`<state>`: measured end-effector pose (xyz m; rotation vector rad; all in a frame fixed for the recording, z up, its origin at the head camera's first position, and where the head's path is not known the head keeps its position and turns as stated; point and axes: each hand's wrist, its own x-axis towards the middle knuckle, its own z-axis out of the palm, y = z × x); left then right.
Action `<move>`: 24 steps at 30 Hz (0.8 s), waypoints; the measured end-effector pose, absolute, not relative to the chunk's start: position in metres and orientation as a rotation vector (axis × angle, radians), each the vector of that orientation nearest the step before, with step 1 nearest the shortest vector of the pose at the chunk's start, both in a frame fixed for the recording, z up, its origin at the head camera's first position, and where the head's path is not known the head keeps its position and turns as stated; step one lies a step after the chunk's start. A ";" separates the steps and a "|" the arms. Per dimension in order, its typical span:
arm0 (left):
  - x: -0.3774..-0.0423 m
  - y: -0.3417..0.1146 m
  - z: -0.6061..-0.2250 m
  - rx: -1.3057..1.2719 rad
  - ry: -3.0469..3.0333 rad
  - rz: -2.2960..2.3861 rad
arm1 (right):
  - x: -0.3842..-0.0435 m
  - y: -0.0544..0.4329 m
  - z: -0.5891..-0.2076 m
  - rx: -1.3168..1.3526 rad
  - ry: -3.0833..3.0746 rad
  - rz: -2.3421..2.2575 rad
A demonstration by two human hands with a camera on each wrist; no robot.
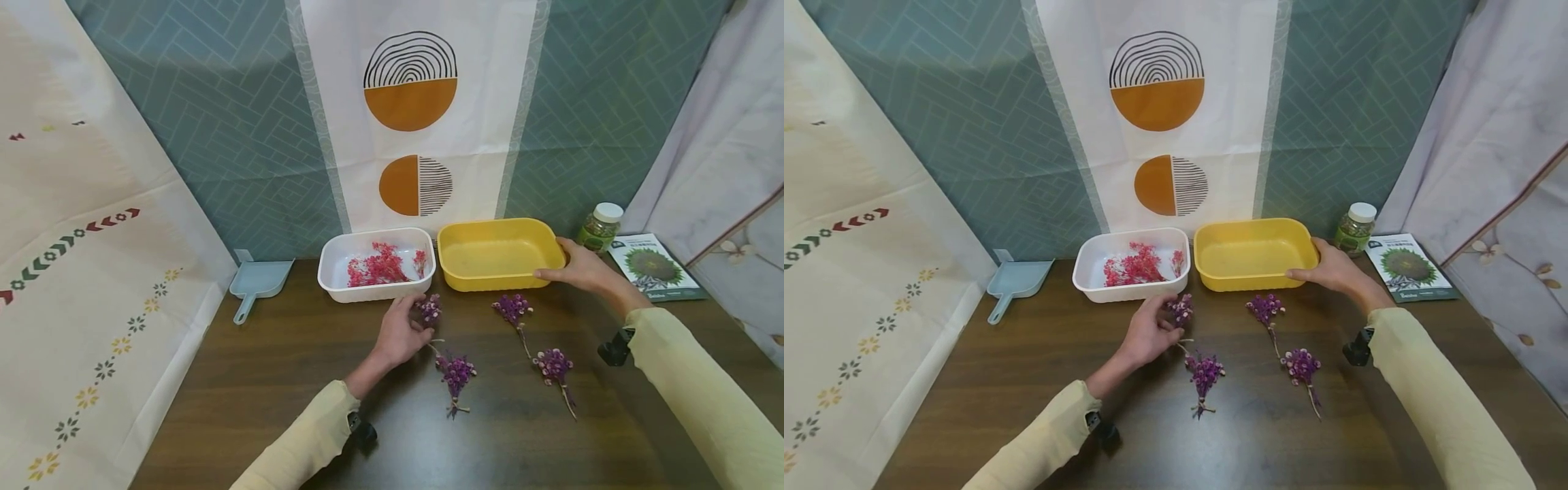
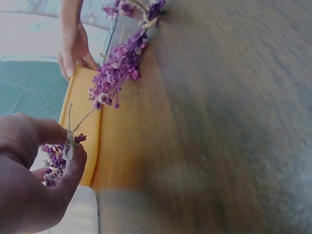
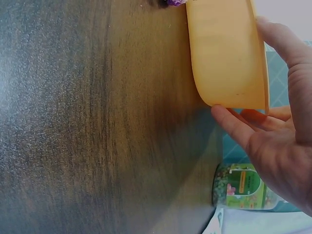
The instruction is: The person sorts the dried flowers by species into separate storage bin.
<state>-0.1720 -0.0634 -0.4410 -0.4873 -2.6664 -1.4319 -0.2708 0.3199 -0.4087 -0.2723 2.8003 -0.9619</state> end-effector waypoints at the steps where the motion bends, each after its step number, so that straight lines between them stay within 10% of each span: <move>1: -0.172 -0.062 -0.440 -0.502 -2.648 -1.446 | -0.271 0.320 -0.409 -0.269 2.799 -0.961; 24: -0.211 -0.023 -0.403 -0.651 -2.657 -1.338 | -0.271 0.320 -0.411 -0.265 2.801 -1.006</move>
